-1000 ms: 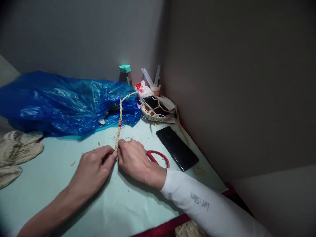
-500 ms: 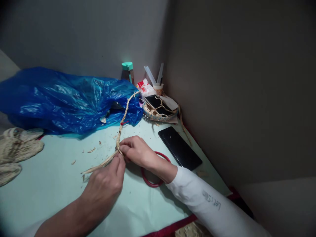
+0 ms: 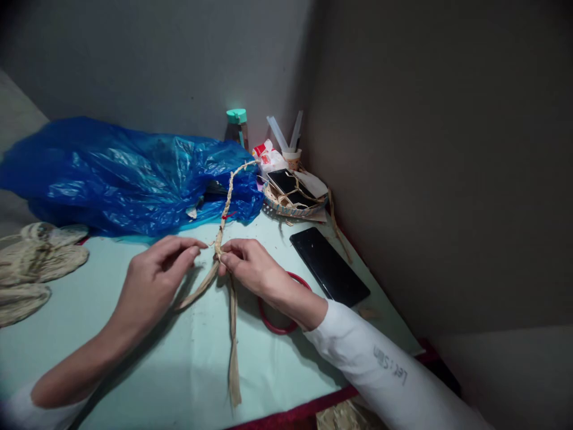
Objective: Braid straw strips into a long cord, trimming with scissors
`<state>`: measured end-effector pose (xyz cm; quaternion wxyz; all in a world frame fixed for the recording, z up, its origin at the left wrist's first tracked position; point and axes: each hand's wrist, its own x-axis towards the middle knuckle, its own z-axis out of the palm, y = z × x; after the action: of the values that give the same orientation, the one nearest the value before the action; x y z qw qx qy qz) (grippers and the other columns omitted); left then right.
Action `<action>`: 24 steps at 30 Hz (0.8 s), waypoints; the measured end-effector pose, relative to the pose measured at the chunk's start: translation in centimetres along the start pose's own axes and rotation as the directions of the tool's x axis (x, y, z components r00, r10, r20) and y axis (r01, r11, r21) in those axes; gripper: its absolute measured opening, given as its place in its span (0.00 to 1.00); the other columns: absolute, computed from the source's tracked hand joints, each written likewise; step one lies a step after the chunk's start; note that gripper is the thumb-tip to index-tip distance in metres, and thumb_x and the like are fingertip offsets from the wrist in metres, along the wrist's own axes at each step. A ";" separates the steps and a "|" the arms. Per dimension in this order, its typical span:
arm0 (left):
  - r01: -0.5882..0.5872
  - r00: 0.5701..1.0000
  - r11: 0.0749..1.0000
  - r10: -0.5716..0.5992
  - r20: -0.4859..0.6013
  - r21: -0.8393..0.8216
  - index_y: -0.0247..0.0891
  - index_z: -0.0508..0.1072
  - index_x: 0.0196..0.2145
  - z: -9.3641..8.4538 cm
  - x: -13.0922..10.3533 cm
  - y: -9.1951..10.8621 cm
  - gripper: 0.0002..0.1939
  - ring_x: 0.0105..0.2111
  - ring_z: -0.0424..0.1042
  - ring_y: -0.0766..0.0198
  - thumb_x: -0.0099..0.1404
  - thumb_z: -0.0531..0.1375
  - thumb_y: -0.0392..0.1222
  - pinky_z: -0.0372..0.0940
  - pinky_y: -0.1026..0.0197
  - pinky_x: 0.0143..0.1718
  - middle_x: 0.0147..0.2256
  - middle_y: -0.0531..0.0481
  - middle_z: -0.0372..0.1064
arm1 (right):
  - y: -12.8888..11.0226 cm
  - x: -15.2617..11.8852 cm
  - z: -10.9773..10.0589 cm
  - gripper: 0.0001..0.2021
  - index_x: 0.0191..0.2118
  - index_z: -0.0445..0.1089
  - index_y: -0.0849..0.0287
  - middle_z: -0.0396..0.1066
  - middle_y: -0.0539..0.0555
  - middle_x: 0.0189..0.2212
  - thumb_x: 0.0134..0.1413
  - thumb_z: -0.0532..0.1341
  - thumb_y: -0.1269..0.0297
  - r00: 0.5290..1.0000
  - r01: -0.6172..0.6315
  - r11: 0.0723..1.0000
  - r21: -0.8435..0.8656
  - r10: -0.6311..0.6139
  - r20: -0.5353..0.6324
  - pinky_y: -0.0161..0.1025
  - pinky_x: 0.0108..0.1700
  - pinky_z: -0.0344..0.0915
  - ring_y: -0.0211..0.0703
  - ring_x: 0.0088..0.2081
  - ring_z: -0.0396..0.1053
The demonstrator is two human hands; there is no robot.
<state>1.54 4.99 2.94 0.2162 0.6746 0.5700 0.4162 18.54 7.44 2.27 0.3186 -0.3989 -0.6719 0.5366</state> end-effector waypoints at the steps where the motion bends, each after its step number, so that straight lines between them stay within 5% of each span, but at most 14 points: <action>1: 0.137 0.987 0.976 -0.121 0.103 -0.169 0.36 0.73 0.37 0.0 0.5 -0.3 0.07 0.35 0.70 0.62 0.63 0.58 0.40 0.63 0.59 0.39 0.36 0.47 0.72 | -0.1 0.0 0.0 0.10 0.29 0.66 0.62 0.64 0.49 0.25 0.59 0.53 0.65 1.000 0.003 1.000 -0.004 -0.003 0.007 0.33 0.29 0.53 0.34 0.26 0.56; 4: 0.514 0.812 0.698 -0.208 0.545 -0.499 0.35 0.70 0.40 0.7 1.4 -1.1 0.08 0.27 0.66 0.67 0.63 0.57 0.39 0.62 0.63 0.30 0.30 0.50 0.68 | -0.1 0.0 0.1 0.10 0.32 0.67 0.62 0.69 0.52 0.27 0.61 0.51 0.68 0.998 0.054 0.998 -0.042 -0.053 0.024 0.34 0.35 0.57 0.37 0.31 0.63; 6: 0.618 0.736 0.559 -0.162 0.657 -0.554 0.34 0.70 0.38 1.2 1.6 -1.3 0.06 0.20 0.56 0.74 0.64 0.57 0.38 0.53 0.69 0.22 0.27 0.52 0.64 | 0.0 0.1 0.0 0.09 0.33 0.67 0.62 0.70 0.52 0.29 0.61 0.51 0.69 0.998 0.070 0.990 -0.125 -0.069 0.009 0.35 0.37 0.58 0.39 0.33 0.65; 10: 0.624 0.732 0.553 -0.166 0.661 -0.552 0.31 0.70 0.34 1.4 1.5 -1.4 0.05 0.18 0.43 0.78 0.63 0.57 0.36 0.38 0.69 0.18 0.26 0.51 0.63 | -0.3 -0.1 -0.4 0.08 0.33 0.67 0.61 0.71 0.53 0.32 0.61 0.52 0.69 0.997 0.074 0.950 -0.304 -0.068 0.027 0.34 0.37 0.58 0.39 0.34 0.65; 17: 0.606 0.774 0.556 -0.246 0.584 -0.569 0.30 0.72 0.31 1.5 1.2 -1.7 0.07 0.19 0.43 0.77 0.59 0.63 0.38 0.38 0.67 0.19 0.23 0.54 0.58 | -1.0 -1.4 -0.7 0.07 0.43 0.55 0.58 0.69 0.50 0.29 0.58 0.53 0.71 0.997 0.078 0.889 -0.450 -0.074 0.025 0.35 0.34 0.57 0.40 0.30 0.64; 24: 0.607 0.783 0.546 -0.286 0.552 -0.578 0.30 0.76 0.31 1.8 0.8 -1.6 0.08 0.21 0.41 0.74 0.56 0.65 0.39 0.36 0.65 0.20 0.24 0.55 0.55 | -0.9 -1.4 -0.6 0.03 0.38 0.53 0.56 0.65 0.51 0.29 0.60 0.50 0.69 0.994 0.096 0.803 -0.588 -0.108 0.016 0.36 0.31 0.52 0.39 0.26 0.59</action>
<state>2.07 6.48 0.99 0.6773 0.4262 0.4541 0.3916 19.54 6.36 3.24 0.2142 -0.4460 -0.8222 0.2813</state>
